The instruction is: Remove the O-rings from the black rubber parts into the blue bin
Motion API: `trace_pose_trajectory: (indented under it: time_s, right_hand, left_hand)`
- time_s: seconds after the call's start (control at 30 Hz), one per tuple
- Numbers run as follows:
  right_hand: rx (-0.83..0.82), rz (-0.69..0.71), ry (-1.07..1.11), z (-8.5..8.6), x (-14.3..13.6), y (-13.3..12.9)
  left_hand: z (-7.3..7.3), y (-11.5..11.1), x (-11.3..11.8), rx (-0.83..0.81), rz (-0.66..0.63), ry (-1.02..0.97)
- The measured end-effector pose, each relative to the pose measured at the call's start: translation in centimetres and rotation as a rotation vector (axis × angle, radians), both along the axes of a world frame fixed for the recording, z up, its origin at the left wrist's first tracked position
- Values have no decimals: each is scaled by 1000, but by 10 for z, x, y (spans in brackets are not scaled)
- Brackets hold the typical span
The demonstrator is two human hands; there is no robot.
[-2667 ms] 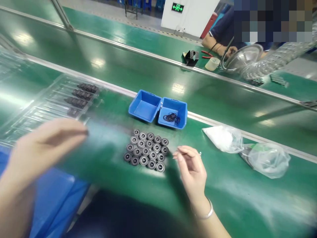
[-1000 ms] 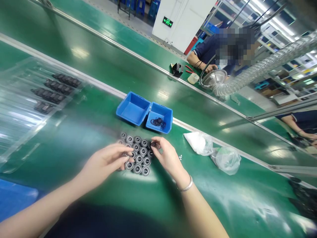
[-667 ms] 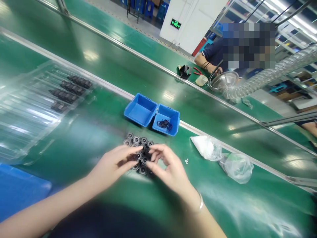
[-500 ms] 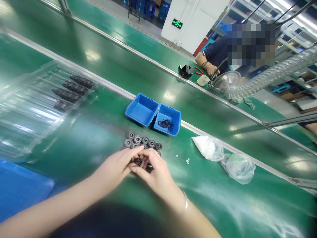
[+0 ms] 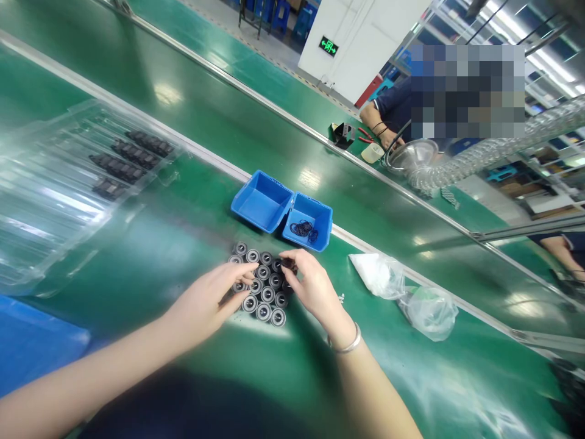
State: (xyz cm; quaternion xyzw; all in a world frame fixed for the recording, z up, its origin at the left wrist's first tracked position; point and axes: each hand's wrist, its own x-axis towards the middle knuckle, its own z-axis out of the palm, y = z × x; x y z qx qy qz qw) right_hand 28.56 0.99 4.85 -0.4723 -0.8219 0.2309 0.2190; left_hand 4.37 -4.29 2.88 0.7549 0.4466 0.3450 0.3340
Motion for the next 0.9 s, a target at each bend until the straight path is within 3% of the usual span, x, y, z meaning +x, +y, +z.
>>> trace_pose_trajectory:
  time_s: [0.37,0.5,0.6,0.7,0.8,0.9]
  right_hand:
    - [58,52,-131,-9,-1,4]
    - [186,79,-156,-3,1,5]
    - [329,-29,-99,8,8,0]
    - [383,-143,-44,8,20,-10]
    - [355,-174,-24,-4,30,-18]
    - [347,-173,-6,-15,33,-22]
  left_hand:
    - [-1,5,-1,-19,-3,-2]
    - [11,10,-8,37,12,37]
    - [30,24,-41,150,140,137]
    - [43,48,-101,218,462,350]
    - [40,78,-163,-38,762,650]
    - [30,108,-202,-216,716,699]
